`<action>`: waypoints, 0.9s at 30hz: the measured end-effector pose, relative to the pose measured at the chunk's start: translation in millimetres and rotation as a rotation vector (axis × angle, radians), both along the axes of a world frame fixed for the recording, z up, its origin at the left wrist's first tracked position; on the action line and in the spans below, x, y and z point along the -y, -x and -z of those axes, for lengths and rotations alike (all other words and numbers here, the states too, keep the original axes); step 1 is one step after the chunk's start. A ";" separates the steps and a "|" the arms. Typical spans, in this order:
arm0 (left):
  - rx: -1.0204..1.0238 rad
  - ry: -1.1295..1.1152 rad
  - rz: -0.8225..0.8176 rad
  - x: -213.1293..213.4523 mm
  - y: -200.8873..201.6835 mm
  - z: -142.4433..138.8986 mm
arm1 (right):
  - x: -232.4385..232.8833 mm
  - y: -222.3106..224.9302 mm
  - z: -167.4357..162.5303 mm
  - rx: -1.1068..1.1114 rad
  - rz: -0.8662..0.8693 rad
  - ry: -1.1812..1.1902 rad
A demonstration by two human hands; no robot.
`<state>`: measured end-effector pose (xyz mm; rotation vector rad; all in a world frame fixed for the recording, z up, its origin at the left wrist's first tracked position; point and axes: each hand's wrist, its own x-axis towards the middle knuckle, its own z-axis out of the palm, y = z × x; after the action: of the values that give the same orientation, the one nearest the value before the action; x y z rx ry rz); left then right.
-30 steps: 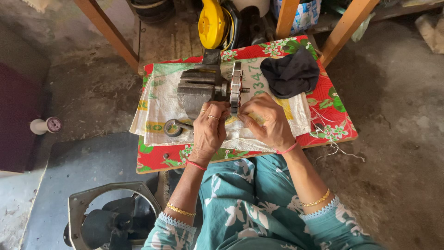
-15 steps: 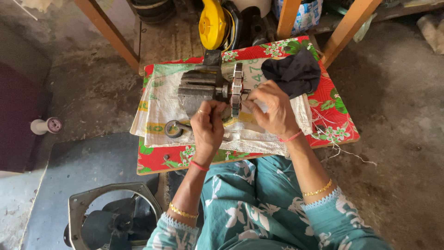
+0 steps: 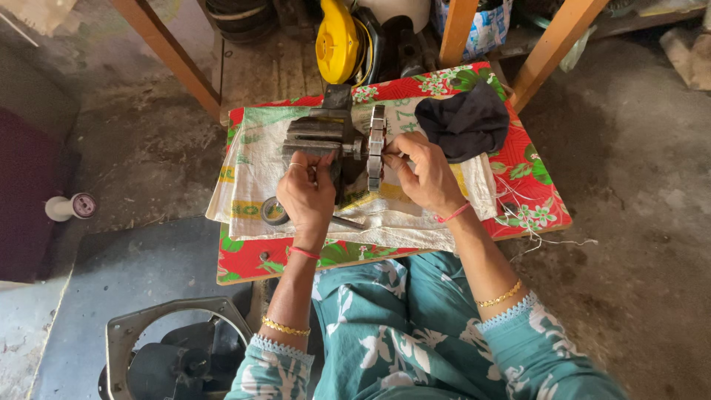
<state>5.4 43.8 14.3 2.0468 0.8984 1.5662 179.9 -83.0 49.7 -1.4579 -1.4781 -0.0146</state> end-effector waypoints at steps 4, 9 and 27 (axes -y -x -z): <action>-0.095 -0.069 -0.169 -15.2 12.3 16.4 | 4.3 -2.1 5.3 -0.093 -0.026 -0.026; -0.140 0.085 -0.137 -13.9 47.6 30.8 | 7.3 1.2 -0.3 -0.220 0.104 -0.012; 0.258 0.442 0.471 38.7 65.5 -7.2 | 15.6 97.6 11.3 0.208 0.063 -0.071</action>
<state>-60.1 5.1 21.5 1.5559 0.5493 1.2071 82.3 -98.6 38.4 -1.4800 -1.5804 -0.2616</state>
